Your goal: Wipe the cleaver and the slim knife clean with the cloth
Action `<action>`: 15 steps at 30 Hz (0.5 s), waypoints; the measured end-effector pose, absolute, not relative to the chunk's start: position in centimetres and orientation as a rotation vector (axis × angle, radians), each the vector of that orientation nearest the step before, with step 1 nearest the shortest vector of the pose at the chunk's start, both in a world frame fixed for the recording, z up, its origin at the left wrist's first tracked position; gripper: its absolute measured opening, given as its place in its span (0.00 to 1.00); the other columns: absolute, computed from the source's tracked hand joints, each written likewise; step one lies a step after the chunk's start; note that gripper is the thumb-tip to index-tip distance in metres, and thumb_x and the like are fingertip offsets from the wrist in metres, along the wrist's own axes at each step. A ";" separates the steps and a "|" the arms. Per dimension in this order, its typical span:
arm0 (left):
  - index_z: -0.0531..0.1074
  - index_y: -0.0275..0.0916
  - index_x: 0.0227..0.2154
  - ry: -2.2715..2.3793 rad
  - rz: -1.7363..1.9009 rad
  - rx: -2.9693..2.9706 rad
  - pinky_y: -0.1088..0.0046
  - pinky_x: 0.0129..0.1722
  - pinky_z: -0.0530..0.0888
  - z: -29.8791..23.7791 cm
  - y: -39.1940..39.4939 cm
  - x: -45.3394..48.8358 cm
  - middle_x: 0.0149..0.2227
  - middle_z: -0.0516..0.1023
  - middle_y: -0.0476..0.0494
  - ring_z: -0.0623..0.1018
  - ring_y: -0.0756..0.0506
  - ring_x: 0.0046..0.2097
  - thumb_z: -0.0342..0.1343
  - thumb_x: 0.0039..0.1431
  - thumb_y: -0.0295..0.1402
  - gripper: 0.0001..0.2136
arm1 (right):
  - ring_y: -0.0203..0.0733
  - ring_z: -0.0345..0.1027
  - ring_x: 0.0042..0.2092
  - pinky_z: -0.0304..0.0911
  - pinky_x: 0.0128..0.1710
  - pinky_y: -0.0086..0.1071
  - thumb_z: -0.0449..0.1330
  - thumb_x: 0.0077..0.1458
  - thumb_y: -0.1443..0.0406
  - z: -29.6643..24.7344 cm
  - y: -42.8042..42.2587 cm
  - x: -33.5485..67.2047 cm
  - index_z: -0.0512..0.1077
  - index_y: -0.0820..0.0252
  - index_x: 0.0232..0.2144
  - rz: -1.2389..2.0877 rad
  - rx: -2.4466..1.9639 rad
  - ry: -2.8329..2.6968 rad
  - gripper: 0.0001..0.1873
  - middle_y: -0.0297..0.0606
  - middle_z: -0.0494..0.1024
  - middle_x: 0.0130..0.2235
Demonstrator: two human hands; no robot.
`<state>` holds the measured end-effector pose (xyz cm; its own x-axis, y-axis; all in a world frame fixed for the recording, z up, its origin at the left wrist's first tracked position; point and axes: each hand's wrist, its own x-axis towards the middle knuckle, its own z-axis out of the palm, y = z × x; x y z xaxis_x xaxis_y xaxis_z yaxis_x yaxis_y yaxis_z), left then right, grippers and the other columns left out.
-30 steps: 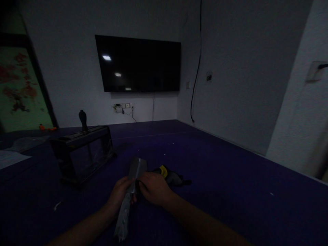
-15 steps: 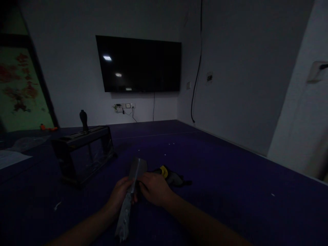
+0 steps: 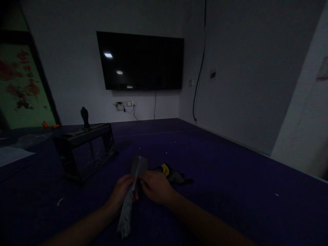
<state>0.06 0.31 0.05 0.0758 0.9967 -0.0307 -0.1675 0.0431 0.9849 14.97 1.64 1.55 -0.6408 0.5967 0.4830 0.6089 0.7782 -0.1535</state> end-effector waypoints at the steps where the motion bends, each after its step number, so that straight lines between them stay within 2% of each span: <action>1: 0.66 0.36 0.28 1.050 1.202 1.091 0.76 0.13 0.59 0.1 0.3 0.1 0.11 0.67 0.51 0.66 0.49 0.13 0.54 0.42 0.45 0.16 | 0.39 0.67 0.39 0.58 0.38 0.30 0.47 0.55 0.70 1.5 1.7 15.0 0.68 0.59 0.39 -0.034 -0.899 -2.452 0.12 0.39 0.73 0.38; 6: 0.65 0.36 0.27 1.060 1.183 1.096 0.76 0.13 0.60 0.1 0.3 0.1 0.10 0.67 0.50 0.66 0.48 0.13 0.53 0.43 0.43 0.14 | 0.39 0.67 0.39 0.58 0.37 0.30 0.47 0.55 0.70 1.6 1.5 15.0 0.68 0.59 0.39 -0.031 -0.902 -2.453 0.13 0.39 0.73 0.37; 15: 0.65 0.37 0.25 1.076 1.202 1.080 0.76 0.12 0.59 0.4 0.2 0.1 0.10 0.66 0.51 0.66 0.49 0.12 0.53 0.42 0.43 0.14 | 0.40 0.66 0.41 0.57 0.40 0.30 0.49 0.47 0.73 1.6 1.6 15.0 0.68 0.59 0.39 0.025 -0.940 -2.472 0.16 0.39 0.73 0.40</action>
<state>0.11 0.24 0.36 0.0597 0.9971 -0.0479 -0.1574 0.0567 0.9859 15.02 1.60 1.63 -0.6413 0.6291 0.4393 0.6199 0.7622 -0.1864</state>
